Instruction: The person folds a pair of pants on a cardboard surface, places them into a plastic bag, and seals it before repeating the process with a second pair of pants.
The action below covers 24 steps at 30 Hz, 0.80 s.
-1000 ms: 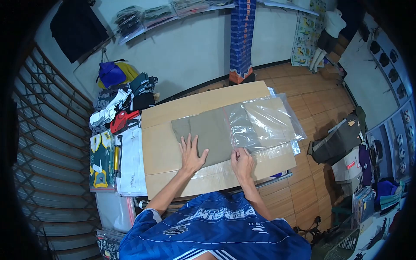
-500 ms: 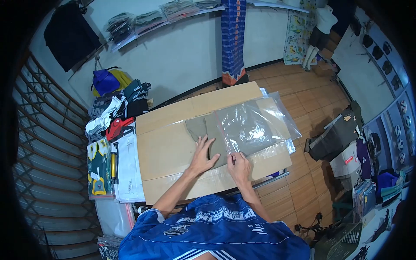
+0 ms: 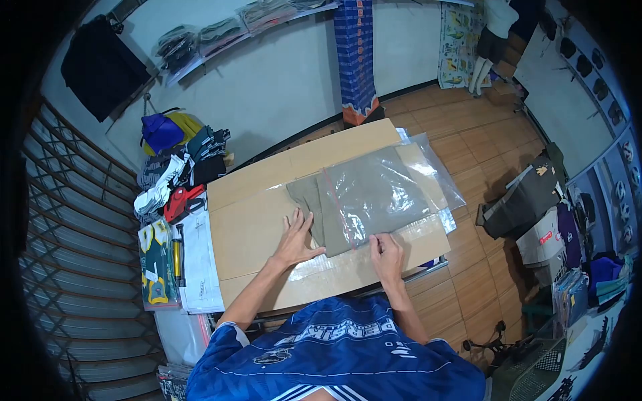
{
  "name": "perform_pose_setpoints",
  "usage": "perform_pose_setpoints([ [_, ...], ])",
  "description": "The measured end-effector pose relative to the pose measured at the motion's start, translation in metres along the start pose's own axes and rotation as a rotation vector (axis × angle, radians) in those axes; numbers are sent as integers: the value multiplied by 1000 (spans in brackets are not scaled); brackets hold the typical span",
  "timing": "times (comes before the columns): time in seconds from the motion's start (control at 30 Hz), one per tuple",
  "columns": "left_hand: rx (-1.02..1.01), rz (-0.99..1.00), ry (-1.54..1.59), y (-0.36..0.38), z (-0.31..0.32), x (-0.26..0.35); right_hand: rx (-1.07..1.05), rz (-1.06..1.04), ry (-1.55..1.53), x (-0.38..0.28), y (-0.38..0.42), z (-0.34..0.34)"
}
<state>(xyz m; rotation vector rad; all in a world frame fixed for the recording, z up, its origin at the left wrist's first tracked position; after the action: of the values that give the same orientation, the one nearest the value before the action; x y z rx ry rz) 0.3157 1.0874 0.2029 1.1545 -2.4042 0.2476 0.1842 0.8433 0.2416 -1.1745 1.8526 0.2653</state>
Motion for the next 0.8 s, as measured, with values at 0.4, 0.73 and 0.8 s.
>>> perform_pose_setpoints([
  [0.4, 106, 100, -28, -92, 55, 90, 96, 109, -5, 58, -32, -63],
  [0.73, 146, 8, 17, -78, 38, 88, 217, -10, 207, 108, -105, -137],
  [0.8, 201, -37, 32, -70, 37, 87, 251, -114, 318, 114, -129, -148],
])
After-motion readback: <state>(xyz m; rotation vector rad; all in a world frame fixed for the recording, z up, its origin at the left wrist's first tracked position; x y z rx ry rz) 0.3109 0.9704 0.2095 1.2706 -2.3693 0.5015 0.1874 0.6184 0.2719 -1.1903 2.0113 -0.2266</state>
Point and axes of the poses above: each hand's wrist, its own y-axis away from the middle knuckle, its own z-axis out of the palm, x = y × z, the point moved 9 cm from there along -y, towards the middle knuckle, and after that the axes turned 5 degrees about y, right-handed, at the moved point
